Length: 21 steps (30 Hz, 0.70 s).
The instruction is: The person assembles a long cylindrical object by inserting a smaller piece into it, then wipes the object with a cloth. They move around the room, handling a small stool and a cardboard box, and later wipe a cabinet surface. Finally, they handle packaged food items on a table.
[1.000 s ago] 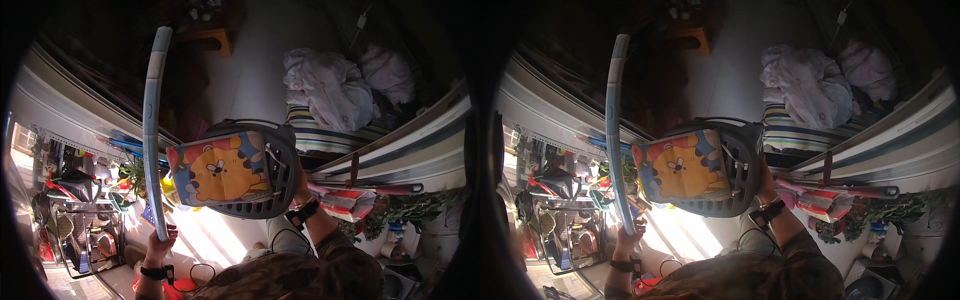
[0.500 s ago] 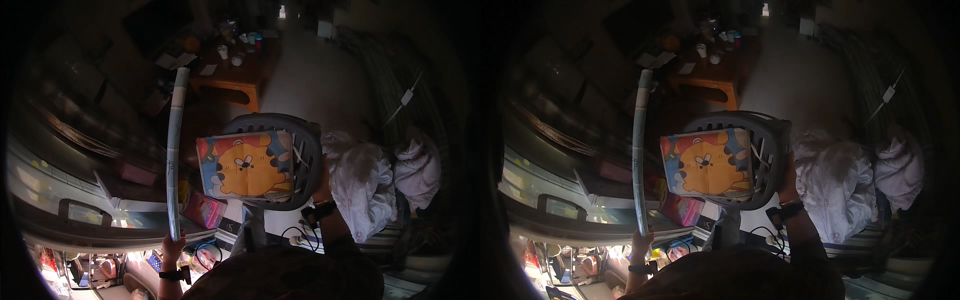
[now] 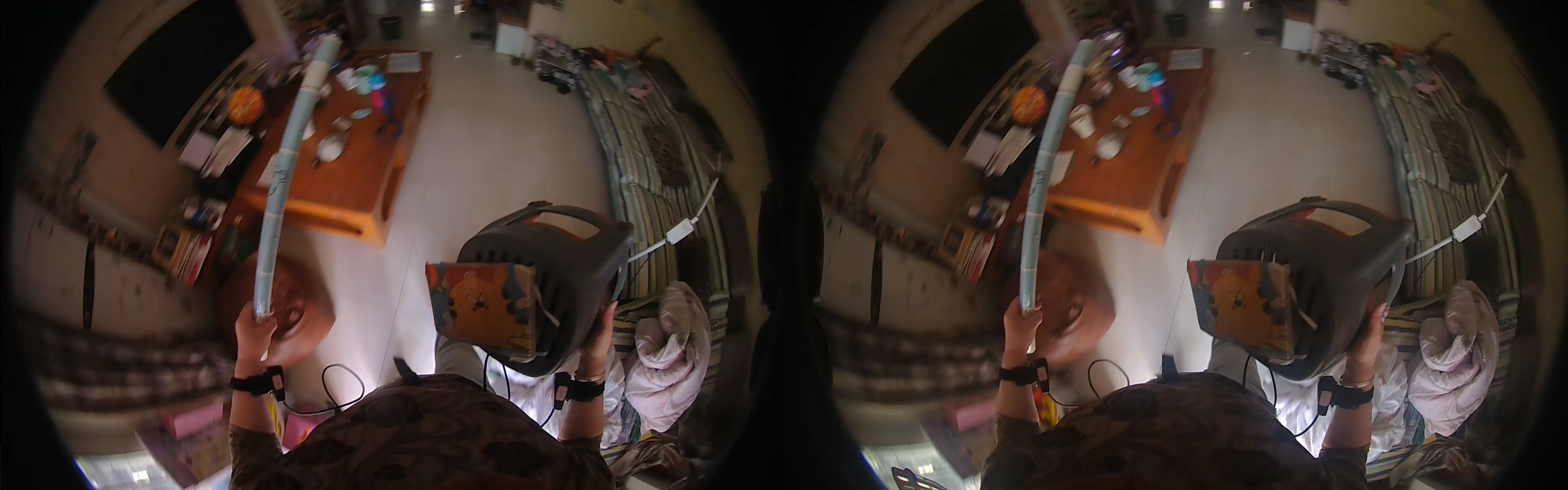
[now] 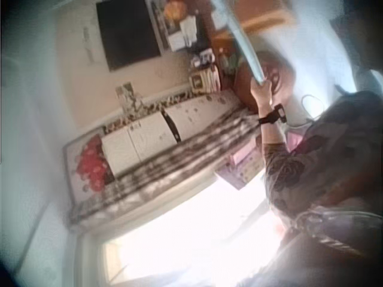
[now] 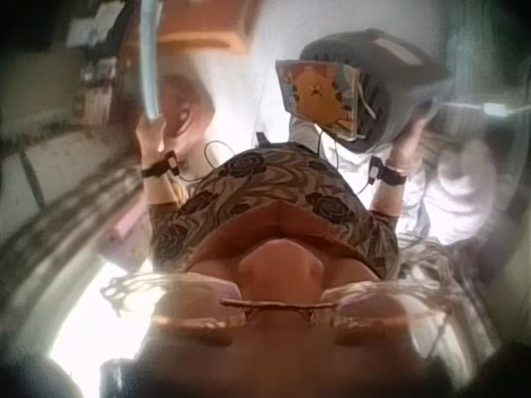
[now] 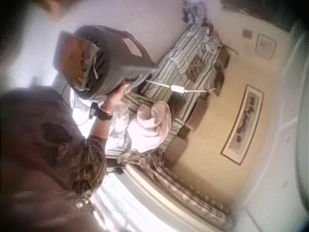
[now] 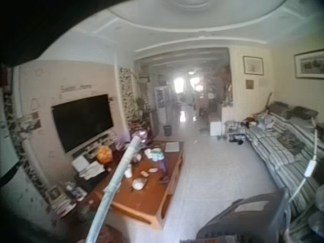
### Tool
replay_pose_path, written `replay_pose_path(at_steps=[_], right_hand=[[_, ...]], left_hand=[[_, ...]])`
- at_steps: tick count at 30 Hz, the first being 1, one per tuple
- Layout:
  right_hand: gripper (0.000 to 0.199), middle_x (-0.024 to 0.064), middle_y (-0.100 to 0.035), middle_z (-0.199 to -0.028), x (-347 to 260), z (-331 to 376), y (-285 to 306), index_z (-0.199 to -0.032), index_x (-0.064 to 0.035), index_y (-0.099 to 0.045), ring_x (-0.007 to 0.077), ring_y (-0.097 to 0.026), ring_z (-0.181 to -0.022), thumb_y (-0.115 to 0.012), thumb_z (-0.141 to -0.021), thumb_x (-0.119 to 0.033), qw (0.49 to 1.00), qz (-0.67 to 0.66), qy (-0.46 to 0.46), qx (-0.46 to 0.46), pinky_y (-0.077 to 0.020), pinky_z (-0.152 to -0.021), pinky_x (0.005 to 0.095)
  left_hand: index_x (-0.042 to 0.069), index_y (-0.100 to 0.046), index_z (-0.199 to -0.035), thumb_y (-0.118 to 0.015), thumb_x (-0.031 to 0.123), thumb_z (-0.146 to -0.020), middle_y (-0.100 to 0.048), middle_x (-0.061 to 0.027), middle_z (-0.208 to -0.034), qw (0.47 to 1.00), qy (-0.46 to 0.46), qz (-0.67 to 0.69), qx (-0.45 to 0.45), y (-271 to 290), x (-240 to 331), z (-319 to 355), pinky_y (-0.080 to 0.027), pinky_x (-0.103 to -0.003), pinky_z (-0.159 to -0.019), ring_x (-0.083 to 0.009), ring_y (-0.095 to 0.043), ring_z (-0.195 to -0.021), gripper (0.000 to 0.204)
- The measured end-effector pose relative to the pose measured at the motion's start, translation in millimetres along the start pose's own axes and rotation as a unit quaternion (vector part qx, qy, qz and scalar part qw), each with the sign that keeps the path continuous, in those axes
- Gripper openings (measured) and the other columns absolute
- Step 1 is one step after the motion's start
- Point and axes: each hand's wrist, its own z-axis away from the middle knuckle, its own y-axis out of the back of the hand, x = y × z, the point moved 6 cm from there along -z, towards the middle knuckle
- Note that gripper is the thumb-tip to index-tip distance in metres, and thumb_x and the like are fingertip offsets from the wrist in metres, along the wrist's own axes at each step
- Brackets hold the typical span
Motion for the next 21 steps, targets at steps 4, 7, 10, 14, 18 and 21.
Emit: replay_pose_path(at_steps=[4, 7, 10, 14, 18, 21], right_hand=[[0.063, 0.0095, -0.048, -0.134, 42, -132, 75, -0.136, 0.0018, -0.042, 0.0195, -0.047, -0.12, -0.041, -0.097, -0.047, 0.983, 0.046, 0.026, 0.174, -0.0363, -0.101, 0.0324], [0.06, 0.0065, -0.057, -0.122, 34, -230, 148, -0.129, -0.0004, -0.052, 0.0166, -0.054, -0.108, -0.048, -0.094, -0.049, 0.965, 0.066, 0.001, 0.255, -0.0431, -0.093, 0.0293], [0.062, 0.0054, -0.057, -0.122, 33, -341, 212, -0.13, -0.0013, -0.051, 0.0165, -0.054, -0.108, -0.05, -0.092, -0.05, 0.944, 0.066, 0.003, 0.322, -0.0429, -0.093, 0.0296], [0.059, 0.003, -0.057, -0.125, 35, -482, 296, -0.127, -0.0033, -0.054, 0.0166, -0.055, -0.11, -0.053, -0.091, -0.05, 0.909, 0.036, 0.0, 0.416, -0.0416, -0.095, 0.03], [0.054, 0.0023, -0.055, -0.128, 17, -606, 357, -0.133, -0.0075, -0.05, 0.0174, -0.05, -0.117, -0.048, -0.095, -0.046, 0.909, 0.029, 0.022, 0.416, -0.035, -0.101, 0.0305], [0.056, 0.0036, -0.051, -0.133, -8, -683, 397, -0.136, -0.0076, -0.045, 0.0195, -0.047, -0.121, -0.042, -0.097, -0.047, 0.871, 0.054, 0.05, 0.486, -0.031, -0.104, 0.031]], left_hand=[[0.001, -0.06, -0.087, -0.059, -0.003, -0.069, -0.06, -0.0029, -0.074, 0.997, -0.004, 0.081, -0.002, -112, 48, -151, -0.047, -0.025, -0.062, -0.01, -0.055, -0.068, 0.017], [0.001, -0.057, -0.08, -0.061, 0.0, -0.068, -0.057, -0.0036, -0.071, 0.996, 0.052, 0.035, -0.055, -223, 76, -224, -0.045, -0.027, -0.06, -0.0112, -0.053, -0.065, 0.013], [0.0, -0.057, -0.08, -0.061, 0.001, -0.067, -0.056, -0.0053, -0.07, 0.997, 0.009, -0.052, -0.052, -289, 109, -313, -0.045, -0.028, -0.06, -0.0122, -0.053, -0.065, 0.013], [0.0, -0.057, -0.08, -0.062, 0.001, -0.067, -0.056, -0.0052, -0.069, 0.997, 0.055, 0.01, -0.053, -380, 138, -434, -0.044, -0.029, -0.059, -0.0124, -0.052, -0.064, 0.014], [0.002, -0.058, -0.081, -0.062, 0.003, -0.067, -0.056, -0.004, -0.066, 0.998, 0.031, 0.002, -0.059, -475, 192, -593, -0.044, -0.029, -0.052, -0.0121, -0.055, -0.059, 0.014], [0.002, -0.06, -0.086, -0.063, 0.003, -0.067, -0.058, -0.005, -0.066, 0.997, -0.001, -0.048, -0.057, -549, 243, -713, -0.044, -0.027, -0.054, -0.0111, -0.055, -0.06, 0.019]])
